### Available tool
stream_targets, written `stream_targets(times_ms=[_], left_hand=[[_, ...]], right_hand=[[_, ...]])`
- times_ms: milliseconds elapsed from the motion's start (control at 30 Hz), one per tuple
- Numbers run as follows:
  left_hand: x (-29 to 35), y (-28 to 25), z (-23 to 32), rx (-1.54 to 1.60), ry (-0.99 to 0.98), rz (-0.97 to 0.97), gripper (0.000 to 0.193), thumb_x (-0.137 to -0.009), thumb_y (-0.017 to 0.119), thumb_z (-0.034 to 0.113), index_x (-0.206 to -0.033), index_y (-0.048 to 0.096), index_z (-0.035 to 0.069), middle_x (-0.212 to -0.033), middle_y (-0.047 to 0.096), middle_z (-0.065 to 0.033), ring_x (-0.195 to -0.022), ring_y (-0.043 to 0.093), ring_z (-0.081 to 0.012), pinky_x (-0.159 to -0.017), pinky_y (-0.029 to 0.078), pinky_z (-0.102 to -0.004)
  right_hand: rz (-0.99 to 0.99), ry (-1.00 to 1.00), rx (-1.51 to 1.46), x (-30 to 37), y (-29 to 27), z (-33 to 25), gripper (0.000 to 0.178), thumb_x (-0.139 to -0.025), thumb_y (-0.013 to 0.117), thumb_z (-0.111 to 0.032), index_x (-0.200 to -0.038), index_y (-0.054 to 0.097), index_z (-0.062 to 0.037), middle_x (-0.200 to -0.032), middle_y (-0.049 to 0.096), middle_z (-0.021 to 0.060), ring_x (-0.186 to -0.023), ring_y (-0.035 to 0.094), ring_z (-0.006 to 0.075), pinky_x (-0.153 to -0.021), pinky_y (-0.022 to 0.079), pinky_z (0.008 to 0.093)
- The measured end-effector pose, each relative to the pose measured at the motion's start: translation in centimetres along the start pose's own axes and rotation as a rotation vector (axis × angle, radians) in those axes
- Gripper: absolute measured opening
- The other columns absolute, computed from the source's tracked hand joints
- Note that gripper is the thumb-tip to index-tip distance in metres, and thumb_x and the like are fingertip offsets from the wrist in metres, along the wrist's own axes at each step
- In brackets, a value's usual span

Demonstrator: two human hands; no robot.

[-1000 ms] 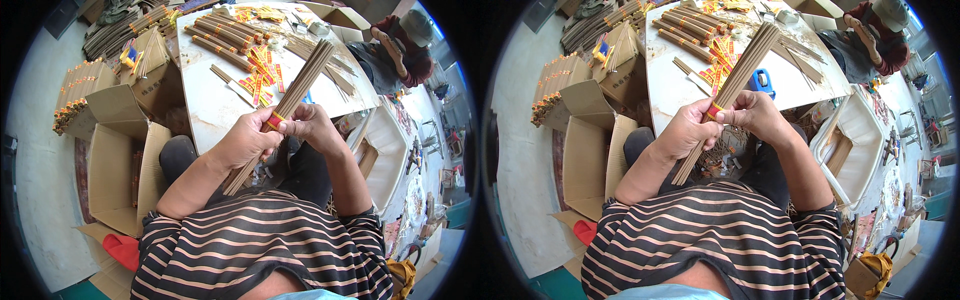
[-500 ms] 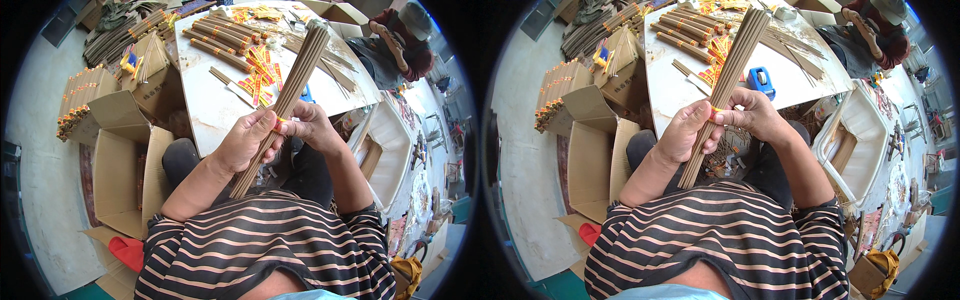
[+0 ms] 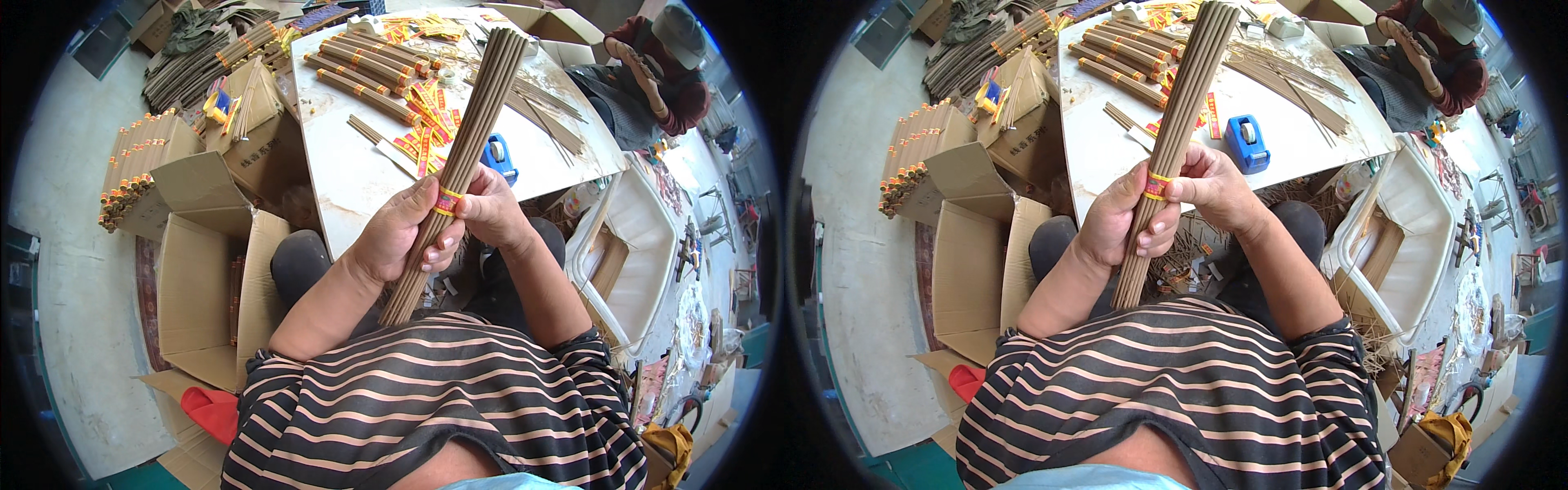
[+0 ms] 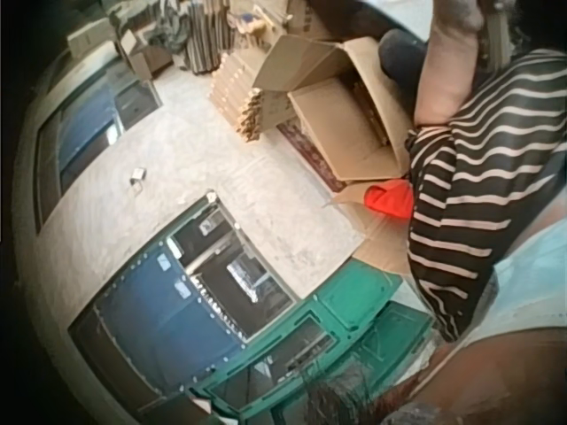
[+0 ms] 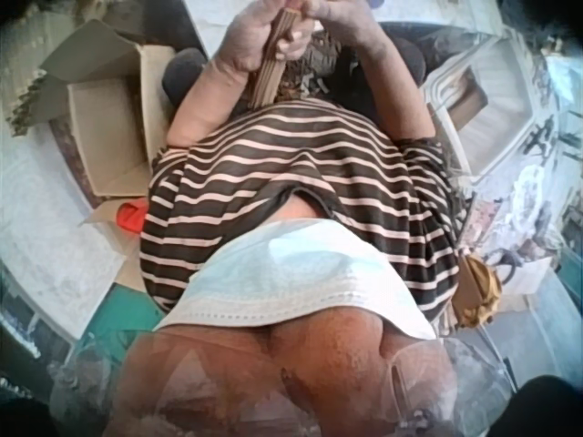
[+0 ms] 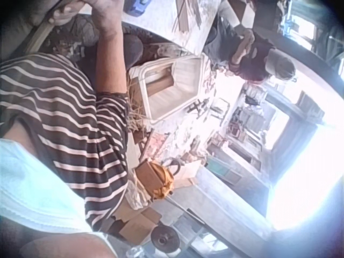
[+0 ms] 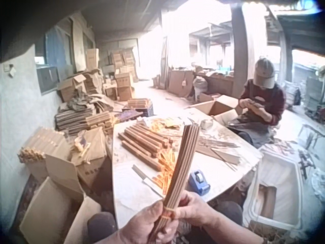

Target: The person gathers thin wooden sticks, aligns them into bundles, and secures each bundle with a red and yellow paper band. The person places completed bundles into a cardboard box and repeats the process.

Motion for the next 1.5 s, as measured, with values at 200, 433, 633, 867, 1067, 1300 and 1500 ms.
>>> stream_targets(times_ms=[200, 433, 633, 867, 1067, 1300, 1500], left_hand=[[0.1, -0.1, 0.1, 0.083, -0.025, -0.058, 0.043, -0.095, 0.033, 0.043, -0.108, 0.045, 0.005, -0.063, 0.051, -0.0082, -0.042, 0.045, -0.0103, -0.039, 0.038, -0.0206], [0.2, -0.3, -0.2, 0.109, -0.017, -0.130, 0.048, -0.095, 0.028, 0.046, -0.114, 0.042, 0.004, -0.062, 0.048, -0.0074, -0.039, 0.042, -0.0091, -0.035, 0.035, -0.0206], [0.4, -0.4, 0.3, 0.079, 0.008, -0.138, 0.056, -0.094, 0.029, 0.047, -0.132, 0.031, 0.006, -0.061, 0.047, -0.0069, -0.038, 0.040, -0.0089, -0.034, 0.035, -0.0209], [-0.1, -1.4, 3.0, -0.373, 0.206, 0.045, 0.060, -0.092, 0.037, 0.047, -0.127, 0.038, -0.002, -0.066, 0.048, -0.0062, -0.046, 0.043, -0.0093, -0.043, 0.039, -0.0218], [-0.5, -2.2, 5.6, -0.668, 0.540, 0.149, 0.035, -0.091, 0.048, 0.035, -0.103, 0.048, 0.002, -0.079, 0.056, -0.0073, -0.067, 0.054, -0.0121, -0.062, 0.046, -0.0264], [-0.8, -5.2, 6.3, -0.937, 0.708, 0.296, 0.027, -0.087, 0.057, 0.031, -0.094, 0.049, 0.006, -0.082, 0.058, -0.0068, -0.076, 0.057, -0.0149, -0.075, 0.046, -0.0316], [-0.8, -5.2, 7.0, -0.978, 0.795, 0.372, 0.030, -0.086, 0.060, 0.026, -0.101, 0.047, 0.005, -0.081, 0.056, -0.0057, -0.074, 0.055, -0.0145, -0.071, 0.046, -0.0298]], right_hand=[[-0.044, -0.042, 0.016, -0.2, -0.3, 0.5, 0.029, -0.074, 0.071, -0.012, -0.100, 0.060, -0.0029, -0.096, 0.063, 0.0069, -0.088, 0.060, 0.0158, -0.083, 0.047, 0.0307], [0.007, -0.044, -0.018, 0.0, -0.2, 1.1, 0.029, -0.076, 0.070, -0.010, -0.102, 0.059, -0.0028, -0.099, 0.062, 0.0089, -0.090, 0.060, 0.0170, -0.082, 0.049, 0.0323], [-0.002, 0.004, -0.093, -0.4, 1.0, 0.9, 0.023, -0.079, 0.066, -0.011, -0.099, 0.060, -0.0014, -0.096, 0.063, 0.0079, -0.087, 0.061, 0.0162, -0.080, 0.049, 0.0300], [0.353, 0.124, 0.295, -1.6, -2.5, 3.2, 0.016, -0.085, 0.063, -0.018, -0.085, 0.055, -0.0045, -0.078, 0.056, -0.0008, -0.068, 0.054, 0.0079, -0.064, 0.045, 0.0212], [0.504, 0.169, 0.488, -0.7, -5.5, 4.3, 0.015, -0.085, 0.061, -0.016, -0.082, 0.054, -0.0031, -0.069, 0.052, -0.0005, -0.058, 0.051, 0.0068, -0.058, 0.045, 0.0208], [0.526, 0.189, 0.496, -0.8, -5.8, 4.9, 0.019, -0.085, 0.062, -0.017, -0.075, 0.053, -0.0042, -0.068, 0.052, -0.0013, -0.059, 0.048, 0.0064, -0.055, 0.043, 0.0214], [0.313, 0.187, 0.634, -1.6, -3.8, 5.0, 0.017, -0.084, 0.064, -0.014, -0.090, 0.054, -0.0028, -0.083, 0.054, -0.0007, -0.078, 0.053, 0.0075, -0.072, 0.044, 0.0208]])
Point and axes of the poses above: each hand's wrist, its own x-axis away from the middle knuckle, its own y-axis out of the palm, z = x × y, the point moved 2 cm from there along -x, towards the middle knuckle
